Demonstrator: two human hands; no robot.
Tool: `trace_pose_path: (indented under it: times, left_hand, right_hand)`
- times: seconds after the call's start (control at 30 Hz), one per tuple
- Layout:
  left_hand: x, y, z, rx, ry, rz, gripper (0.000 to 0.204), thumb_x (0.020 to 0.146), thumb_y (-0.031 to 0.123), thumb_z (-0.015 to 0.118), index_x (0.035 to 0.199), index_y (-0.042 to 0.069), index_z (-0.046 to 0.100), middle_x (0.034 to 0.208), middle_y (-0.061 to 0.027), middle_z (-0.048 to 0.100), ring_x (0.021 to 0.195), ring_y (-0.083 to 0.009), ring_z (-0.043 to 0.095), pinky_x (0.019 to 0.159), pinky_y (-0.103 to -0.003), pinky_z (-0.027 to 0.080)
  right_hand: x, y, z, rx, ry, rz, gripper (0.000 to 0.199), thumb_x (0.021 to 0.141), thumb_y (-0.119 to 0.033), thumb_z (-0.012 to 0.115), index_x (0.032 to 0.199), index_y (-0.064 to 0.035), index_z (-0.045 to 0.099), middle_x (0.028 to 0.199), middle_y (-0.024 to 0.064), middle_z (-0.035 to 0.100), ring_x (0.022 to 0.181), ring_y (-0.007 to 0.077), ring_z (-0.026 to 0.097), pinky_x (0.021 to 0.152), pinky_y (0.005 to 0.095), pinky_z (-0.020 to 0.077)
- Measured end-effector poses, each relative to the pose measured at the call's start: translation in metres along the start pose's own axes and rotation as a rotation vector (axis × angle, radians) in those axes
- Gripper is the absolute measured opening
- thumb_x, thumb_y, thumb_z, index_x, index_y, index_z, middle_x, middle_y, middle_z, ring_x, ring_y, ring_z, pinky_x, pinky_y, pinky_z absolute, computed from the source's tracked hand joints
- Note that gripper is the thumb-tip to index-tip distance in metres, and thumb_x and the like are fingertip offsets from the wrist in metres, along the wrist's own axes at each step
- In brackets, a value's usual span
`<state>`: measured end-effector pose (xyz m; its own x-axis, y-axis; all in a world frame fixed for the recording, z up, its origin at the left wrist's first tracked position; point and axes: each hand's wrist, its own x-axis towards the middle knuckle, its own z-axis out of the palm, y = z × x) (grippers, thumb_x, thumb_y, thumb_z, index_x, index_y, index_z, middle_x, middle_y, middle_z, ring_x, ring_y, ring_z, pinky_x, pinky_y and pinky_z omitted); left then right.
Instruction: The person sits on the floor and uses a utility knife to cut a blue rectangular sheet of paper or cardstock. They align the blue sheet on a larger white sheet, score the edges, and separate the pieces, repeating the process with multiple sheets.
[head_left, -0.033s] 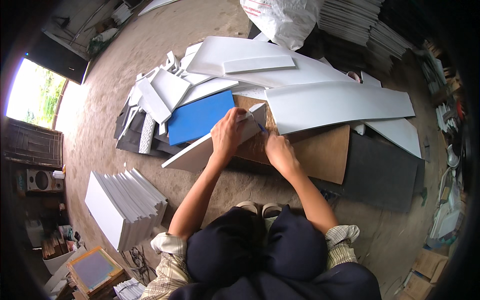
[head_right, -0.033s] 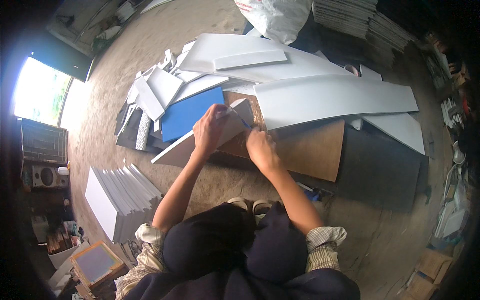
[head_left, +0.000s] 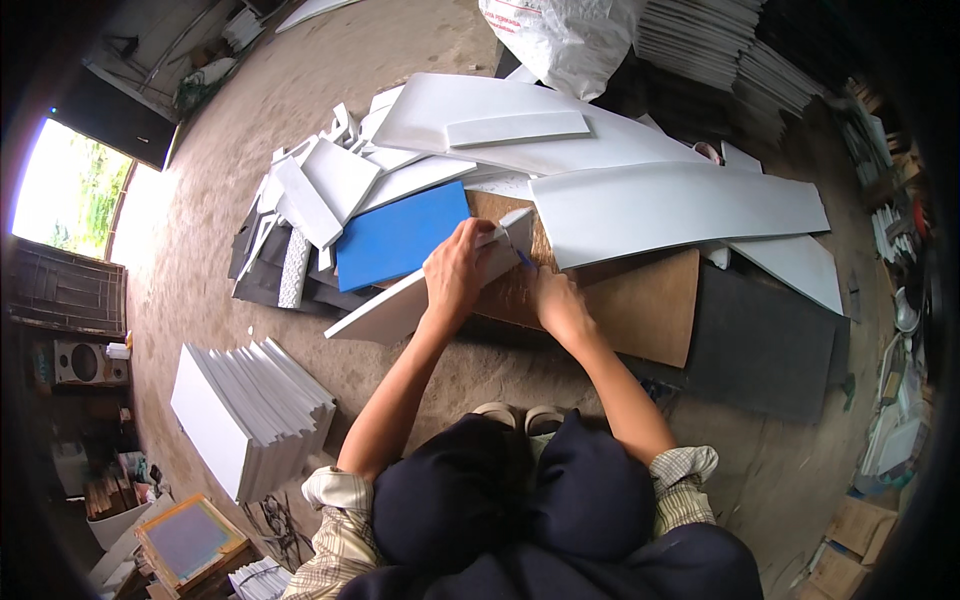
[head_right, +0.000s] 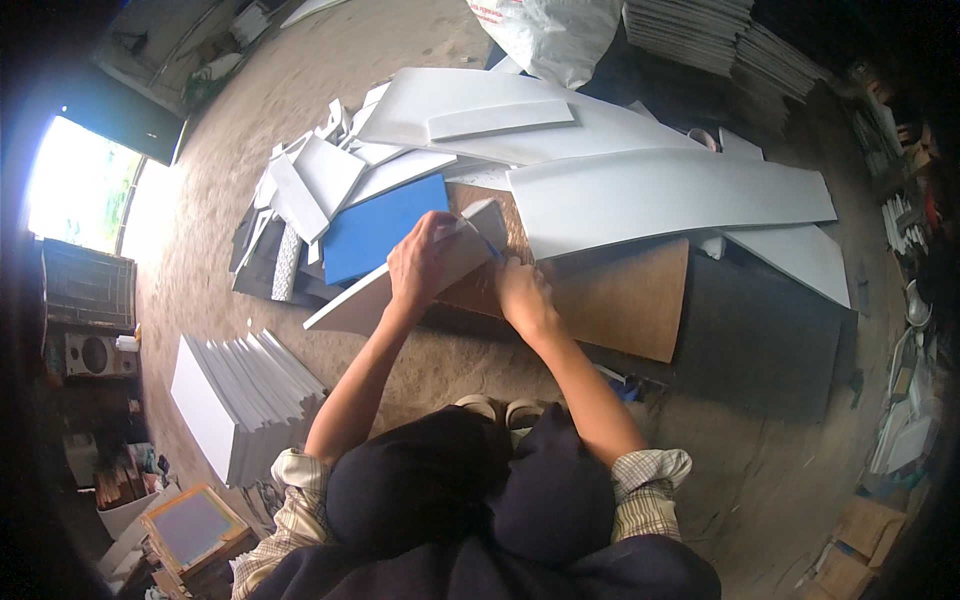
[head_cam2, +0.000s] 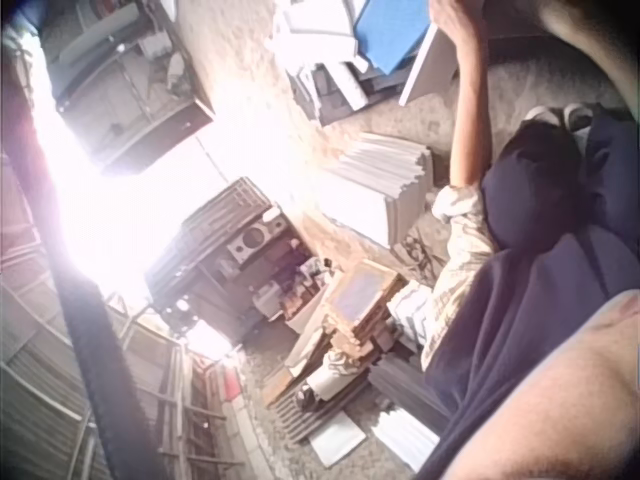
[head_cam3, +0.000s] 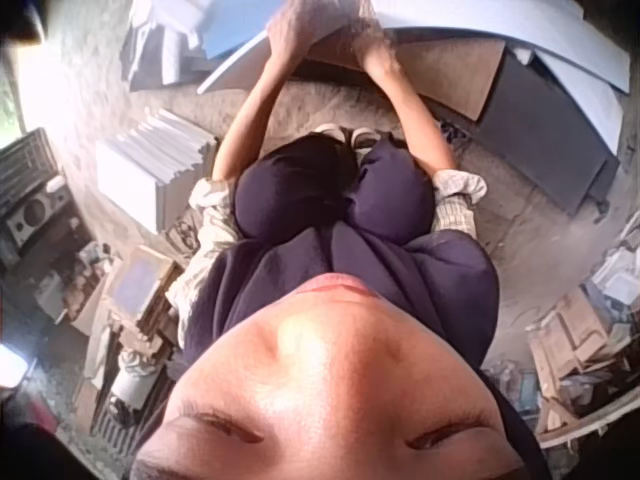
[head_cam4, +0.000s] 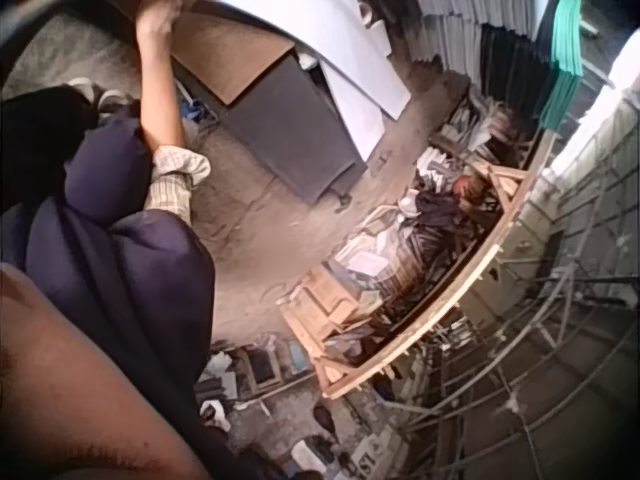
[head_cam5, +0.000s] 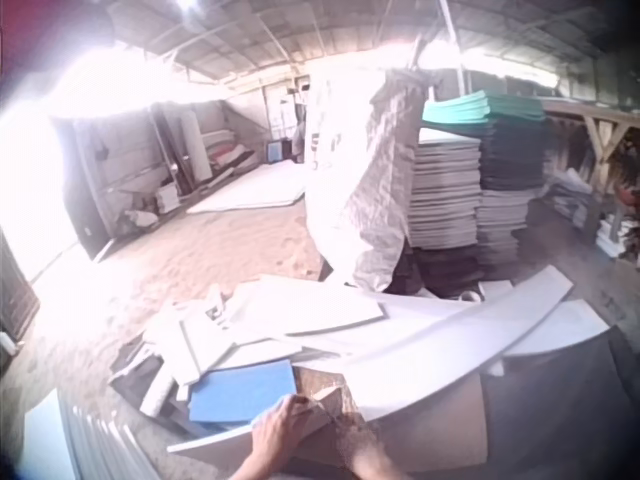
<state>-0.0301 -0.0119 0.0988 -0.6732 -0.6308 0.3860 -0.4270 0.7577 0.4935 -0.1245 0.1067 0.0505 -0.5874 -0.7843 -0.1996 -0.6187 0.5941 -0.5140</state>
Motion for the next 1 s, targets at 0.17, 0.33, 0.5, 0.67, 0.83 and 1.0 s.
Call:
trace_pose_path:
  times: [0.17,0.33,0.5,0.67,0.83,1.0]
  left_hand:
    - [0.008,0.011,0.004,0.081,-0.077,-0.017,0.027,0.072,0.024,0.067,0.093,0.012,0.055,0.088,-0.0067,0.059,0.075,-0.0259,0.061,0.060,-0.036,0.047]
    - [0.023,0.004,0.002,0.152,-0.230,0.027,0.024,0.073,0.026,0.066,0.090,0.011,0.058,0.083,-0.0087,0.062,0.069,-0.0273,0.062,0.056,-0.038,0.048]
    - [0.019,-0.004,0.007,0.155,-0.245,0.016,0.020,0.074,0.025,0.064,0.084,0.009,0.059,0.076,-0.0104,0.063,0.063,-0.0298,0.062,0.055,-0.040,0.048]
    - [0.022,0.009,0.009,0.124,-0.240,0.030,0.019,0.075,0.024,0.063,0.081,0.007,0.055,0.073,-0.0105,0.062,0.065,-0.0306,0.061,0.055,-0.040,0.048]
    - [0.020,0.004,0.011,0.181,-0.208,-0.003,0.021,0.075,0.023,0.061,0.089,0.008,0.058,0.077,-0.0124,0.063,0.068,-0.0314,0.062,0.058,-0.040,0.049]
    - [0.027,-0.002,0.014,0.196,-0.122,0.011,0.013,0.075,0.018,0.060,0.084,0.008,0.058,0.075,-0.0109,0.062,0.064,-0.0309,0.062,0.055,-0.039,0.049]
  right_hand:
    - [0.013,0.009,0.023,0.076,-0.115,0.146,0.046,0.094,-0.036,0.030,0.094,0.0040,0.053,0.089,0.0272,0.060,0.088,0.0433,0.058,0.077,0.0483,0.0478]
    - [0.012,0.004,0.016,0.046,-0.171,0.156,0.046,0.094,-0.035,0.029,0.097,0.0035,0.054,0.095,0.0271,0.059,0.094,0.0419,0.057,0.078,0.0469,0.0482]
    - [0.017,-0.002,0.020,0.110,-0.236,0.230,0.044,0.094,-0.035,0.029,0.098,0.0024,0.054,0.096,0.0269,0.059,0.100,0.0403,0.055,0.079,0.0467,0.0481]
    - [0.034,0.024,0.058,0.014,-0.163,0.088,0.043,0.094,-0.036,0.031,0.100,0.0006,0.053,0.090,0.0251,0.060,0.093,0.0406,0.058,0.076,0.0477,0.0488]
    - [0.021,0.030,0.066,0.032,-0.118,0.051,0.043,0.093,-0.036,0.033,0.100,0.0022,0.051,0.086,0.0250,0.061,0.083,0.0420,0.060,0.072,0.0493,0.0491]
    - [0.000,0.042,0.064,0.047,-0.135,0.120,0.042,0.093,-0.035,0.034,0.097,0.0027,0.052,0.083,0.0264,0.061,0.081,0.0426,0.060,0.071,0.0505,0.0482]
